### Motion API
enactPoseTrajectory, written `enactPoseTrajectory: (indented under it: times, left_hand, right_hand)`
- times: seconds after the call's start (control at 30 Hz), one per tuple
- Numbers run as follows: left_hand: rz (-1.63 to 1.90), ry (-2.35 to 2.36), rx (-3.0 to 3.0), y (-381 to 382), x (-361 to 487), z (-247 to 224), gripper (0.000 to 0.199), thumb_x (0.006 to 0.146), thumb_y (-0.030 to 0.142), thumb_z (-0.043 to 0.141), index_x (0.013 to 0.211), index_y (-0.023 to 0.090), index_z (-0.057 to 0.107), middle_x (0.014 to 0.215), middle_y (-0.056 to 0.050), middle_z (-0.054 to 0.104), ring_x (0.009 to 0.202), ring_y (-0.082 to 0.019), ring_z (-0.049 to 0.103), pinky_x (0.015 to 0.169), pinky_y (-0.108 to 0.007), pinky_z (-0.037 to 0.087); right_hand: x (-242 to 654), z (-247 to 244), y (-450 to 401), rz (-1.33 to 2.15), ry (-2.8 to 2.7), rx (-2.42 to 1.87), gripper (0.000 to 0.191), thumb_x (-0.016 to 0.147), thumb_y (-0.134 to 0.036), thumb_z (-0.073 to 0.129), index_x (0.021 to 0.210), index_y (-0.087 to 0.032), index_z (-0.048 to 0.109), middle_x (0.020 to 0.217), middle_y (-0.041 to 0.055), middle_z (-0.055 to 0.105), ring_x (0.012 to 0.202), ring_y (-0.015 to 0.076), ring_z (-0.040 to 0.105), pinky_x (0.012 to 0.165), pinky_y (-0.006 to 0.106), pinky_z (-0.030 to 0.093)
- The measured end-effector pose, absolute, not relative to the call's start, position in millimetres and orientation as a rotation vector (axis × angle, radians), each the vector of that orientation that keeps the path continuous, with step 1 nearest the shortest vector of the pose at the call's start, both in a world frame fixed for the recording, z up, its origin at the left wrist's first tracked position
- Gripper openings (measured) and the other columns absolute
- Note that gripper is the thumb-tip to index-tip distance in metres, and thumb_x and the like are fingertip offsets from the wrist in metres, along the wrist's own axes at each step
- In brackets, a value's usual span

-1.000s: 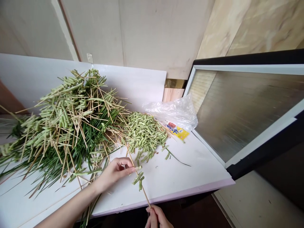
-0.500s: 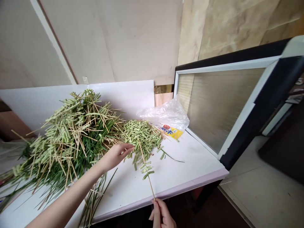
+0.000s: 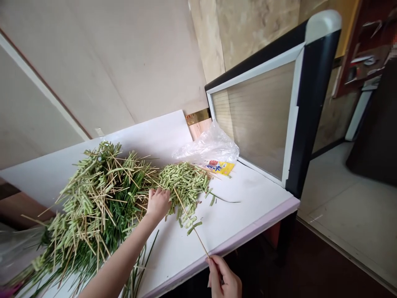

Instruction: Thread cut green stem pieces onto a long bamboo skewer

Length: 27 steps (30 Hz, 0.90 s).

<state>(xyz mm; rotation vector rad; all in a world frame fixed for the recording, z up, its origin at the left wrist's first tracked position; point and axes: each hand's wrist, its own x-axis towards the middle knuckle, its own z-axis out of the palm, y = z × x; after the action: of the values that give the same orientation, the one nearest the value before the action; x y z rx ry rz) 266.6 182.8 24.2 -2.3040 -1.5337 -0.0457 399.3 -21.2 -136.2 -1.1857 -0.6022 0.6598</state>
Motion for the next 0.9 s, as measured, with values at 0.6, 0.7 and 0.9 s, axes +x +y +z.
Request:
enactPoseTrajectory:
  times: [0.6,0.7,0.9]
  left_hand:
    - [-0.247,-1.525,-2.672,96.1,215.6,25.1,0.009,0.091,0.025,0.062,0.091,0.024,0.071,0.096,-0.005,0.075,0.096,-0.027,0.066,0.088,-0.040,0.046]
    - [-0.251,-1.557,-2.746,71.4,194.0,16.1,0.009,0.090,0.024,0.063,0.092,0.026,0.072,0.095,-0.004,0.074,0.097,-0.028,0.067,0.089,-0.042,0.047]
    - [-0.313,-1.659,-2.697,51.5,182.1,-1.4,0.016,0.089,0.023,0.066,0.104,0.025,0.070,0.106,-0.006,0.075,0.104,-0.030,0.065,0.092,-0.045,0.049]
  right_hand:
    - [413.2,-137.4,-27.1,0.660,-0.925,-1.180,0.031,0.094,-0.041,0.061,0.089,-0.015,0.076,0.049,-0.0017,0.058,0.041,0.0114,0.055,0.046,0.017,0.048]
    - [412.1,-133.6,-29.7,0.626,-0.947,-1.198,0.029,0.095,-0.038,0.060,0.087,-0.015,0.076,0.049,-0.0020,0.059,0.040,0.0109,0.056,0.046,0.016,0.048]
    - [409.4,-131.9,-31.5,0.569,-1.024,-1.195,0.022,0.094,-0.031,0.061,0.091,-0.015,0.075,0.050,-0.0035,0.059,0.041,0.0100,0.056,0.047,0.015,0.049]
